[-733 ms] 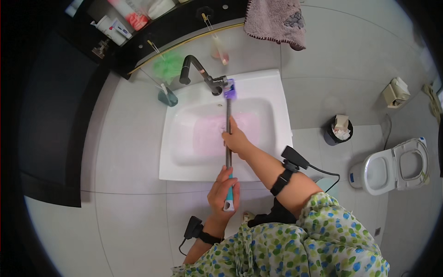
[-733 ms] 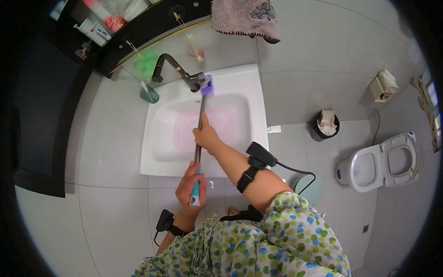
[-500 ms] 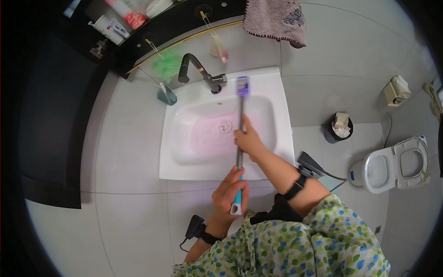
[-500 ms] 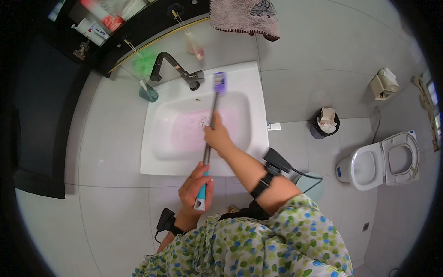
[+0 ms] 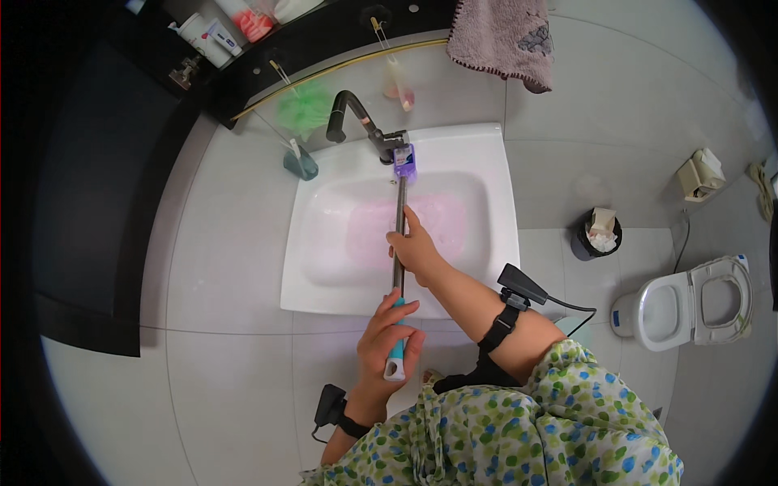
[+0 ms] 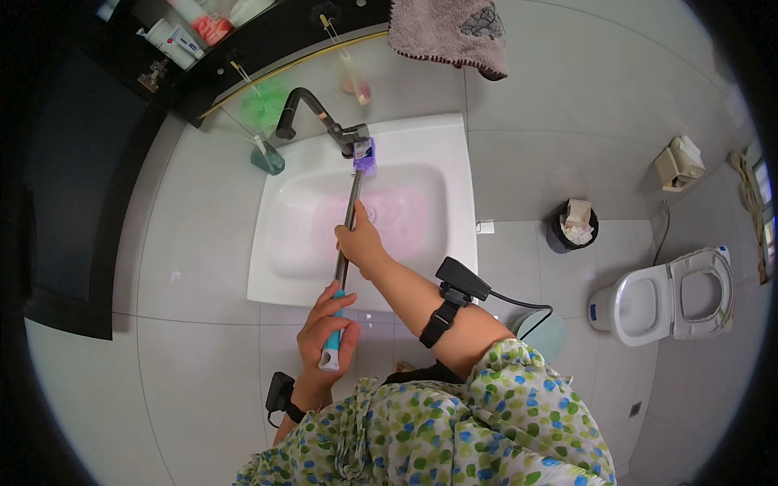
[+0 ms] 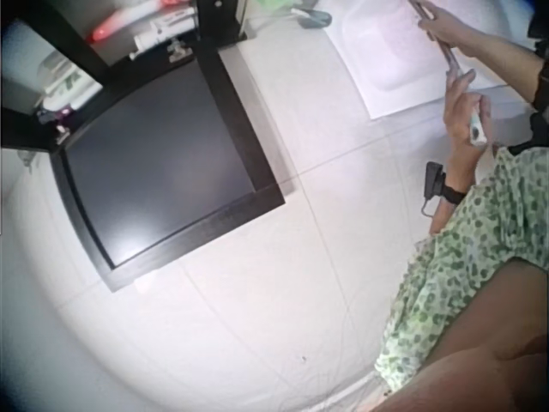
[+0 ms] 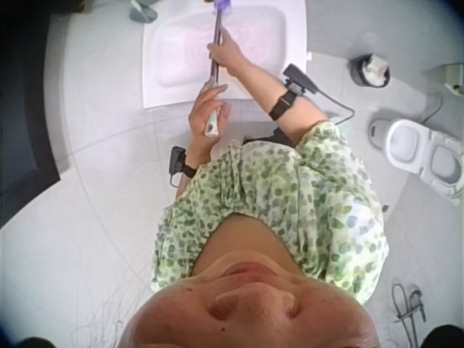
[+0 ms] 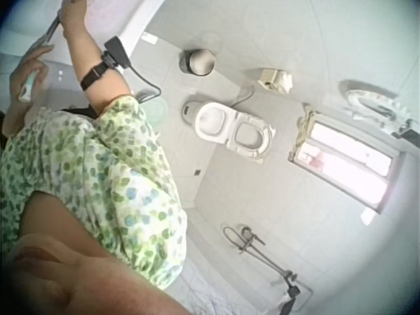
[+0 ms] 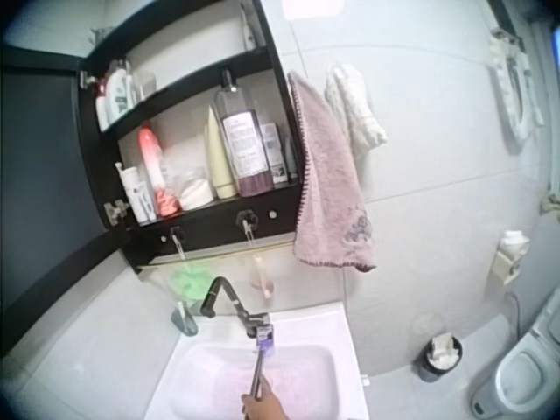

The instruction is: Scrubbing the inside of a bathroom sink using a long-handled brush with soap and water.

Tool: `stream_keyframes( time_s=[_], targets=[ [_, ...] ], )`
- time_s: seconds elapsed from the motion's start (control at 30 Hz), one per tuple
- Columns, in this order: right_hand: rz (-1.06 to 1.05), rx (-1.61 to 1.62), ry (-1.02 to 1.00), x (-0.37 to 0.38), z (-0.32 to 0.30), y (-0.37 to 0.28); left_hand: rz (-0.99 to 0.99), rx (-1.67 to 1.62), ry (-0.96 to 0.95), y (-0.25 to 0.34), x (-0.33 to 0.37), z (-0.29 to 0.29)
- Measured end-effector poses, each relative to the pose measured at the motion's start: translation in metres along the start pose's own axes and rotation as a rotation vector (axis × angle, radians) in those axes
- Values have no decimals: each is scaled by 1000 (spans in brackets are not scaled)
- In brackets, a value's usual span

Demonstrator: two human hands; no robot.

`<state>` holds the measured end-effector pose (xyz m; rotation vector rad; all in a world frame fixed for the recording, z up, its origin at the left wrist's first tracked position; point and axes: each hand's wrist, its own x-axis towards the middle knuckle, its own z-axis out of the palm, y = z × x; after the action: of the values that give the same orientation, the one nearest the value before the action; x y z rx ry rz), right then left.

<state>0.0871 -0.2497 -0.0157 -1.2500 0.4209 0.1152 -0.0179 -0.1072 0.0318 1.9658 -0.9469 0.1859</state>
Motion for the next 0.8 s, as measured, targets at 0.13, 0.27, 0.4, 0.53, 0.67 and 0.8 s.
stream_keyframes(
  time_s=[0.13, 0.27, 0.4, 0.53, 0.67, 0.8],
  targets=[
    [-39, -8, 151, -11, -32, 8, -7, -87, -26, -1, -1, 8],
    [-67, 160, 277, -57, -54, 11, 44, -157, -148, 19, 2, 3],
    [-119, 183, 204, -97, -43, 8, -37, -205, -248, 45, -2, -41],
    [-260, -118, 34, -113, -65, 19, -196, -290, -252, 61, -15, -71],
    [-124, -342, -152, -103, -80, 19, -259, -300, -217, 72, -19, -67],
    [-324, -398, -63, -33, -96, 22, -159, -154, -161, 55, -3, -12]
  ],
)
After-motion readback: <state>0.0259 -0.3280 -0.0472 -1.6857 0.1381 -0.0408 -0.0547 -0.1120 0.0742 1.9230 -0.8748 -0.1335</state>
